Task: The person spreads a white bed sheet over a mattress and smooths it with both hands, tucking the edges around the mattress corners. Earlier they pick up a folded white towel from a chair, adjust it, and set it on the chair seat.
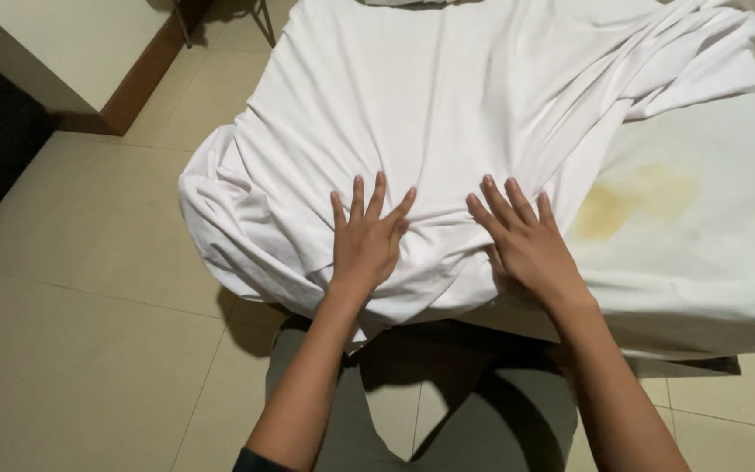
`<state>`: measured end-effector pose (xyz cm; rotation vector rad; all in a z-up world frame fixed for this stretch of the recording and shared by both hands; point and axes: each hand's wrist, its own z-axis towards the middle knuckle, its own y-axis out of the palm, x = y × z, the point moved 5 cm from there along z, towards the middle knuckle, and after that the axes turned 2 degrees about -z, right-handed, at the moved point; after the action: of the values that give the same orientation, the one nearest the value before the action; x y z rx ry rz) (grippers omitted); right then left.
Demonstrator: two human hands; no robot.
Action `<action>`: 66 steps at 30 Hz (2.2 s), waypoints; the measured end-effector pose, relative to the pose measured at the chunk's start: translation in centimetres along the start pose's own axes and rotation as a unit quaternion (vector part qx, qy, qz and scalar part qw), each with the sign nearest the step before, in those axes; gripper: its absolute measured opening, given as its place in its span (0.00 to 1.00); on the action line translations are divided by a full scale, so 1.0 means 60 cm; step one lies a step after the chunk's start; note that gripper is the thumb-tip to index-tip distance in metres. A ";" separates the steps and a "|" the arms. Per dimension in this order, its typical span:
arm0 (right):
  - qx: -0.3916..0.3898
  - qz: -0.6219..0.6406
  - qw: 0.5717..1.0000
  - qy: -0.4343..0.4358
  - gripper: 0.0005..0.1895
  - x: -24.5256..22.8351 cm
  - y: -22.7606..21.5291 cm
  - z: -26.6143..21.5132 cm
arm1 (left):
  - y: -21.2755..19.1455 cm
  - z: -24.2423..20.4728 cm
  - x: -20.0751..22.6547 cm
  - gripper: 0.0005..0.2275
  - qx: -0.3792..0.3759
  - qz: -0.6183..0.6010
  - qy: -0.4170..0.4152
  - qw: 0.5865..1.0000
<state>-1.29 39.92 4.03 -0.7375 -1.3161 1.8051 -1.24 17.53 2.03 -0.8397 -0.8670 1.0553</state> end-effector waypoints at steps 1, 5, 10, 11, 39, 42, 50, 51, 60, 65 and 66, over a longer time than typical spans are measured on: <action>0.001 -0.002 1.000 0.001 0.42 0.006 -0.001 -0.006 | 0.002 -0.011 0.001 0.21 0.002 -0.001 0.002 1.000; -0.028 -0.054 0.998 -0.001 0.42 0.020 -0.007 -0.027 | 0.003 -0.031 0.011 0.19 -0.017 -0.017 0.025 0.999; 0.034 0.006 0.998 -0.043 0.40 -0.004 -0.050 -0.008 | -0.037 -0.035 0.024 0.22 0.005 -0.022 0.042 0.999; 0.046 0.048 0.996 -0.062 0.41 -0.012 -0.056 -0.001 | -0.044 -0.038 0.028 0.27 0.009 -0.056 0.070 0.996; 0.124 0.156 0.974 -0.108 0.24 -0.162 -0.089 0.002 | -0.116 -0.105 -0.067 0.25 0.120 -0.110 0.171 0.972; 0.136 0.175 0.970 -0.097 0.27 -0.215 -0.058 0.035 | -0.132 -0.103 -0.125 0.24 0.135 -0.041 0.136 0.981; 0.164 0.159 0.970 -0.088 0.18 -0.272 -0.006 0.070 | -0.094 -0.121 -0.193 0.11 0.201 -0.084 0.105 0.970; 0.174 0.142 0.970 -0.088 0.16 -0.271 0.001 0.069 | -0.093 -0.126 -0.192 0.09 0.240 -0.069 0.124 0.960; 0.172 0.146 0.970 -0.085 0.19 -0.277 0.000 0.037 | -0.092 -0.156 -0.194 0.07 0.273 -0.077 0.133 0.950; 0.171 0.158 0.970 -0.074 0.20 -0.289 -0.013 0.039 | -0.085 -0.154 -0.200 0.06 0.253 -0.084 0.133 0.955; 0.167 0.160 0.971 -0.064 0.20 -0.290 -0.015 0.043 | -0.082 -0.151 -0.204 0.06 0.242 -0.085 0.139 0.957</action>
<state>6.21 24.08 5.89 -0.6815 -0.9710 2.2952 5.62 3.16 0.37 -0.4726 -0.4066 0.9161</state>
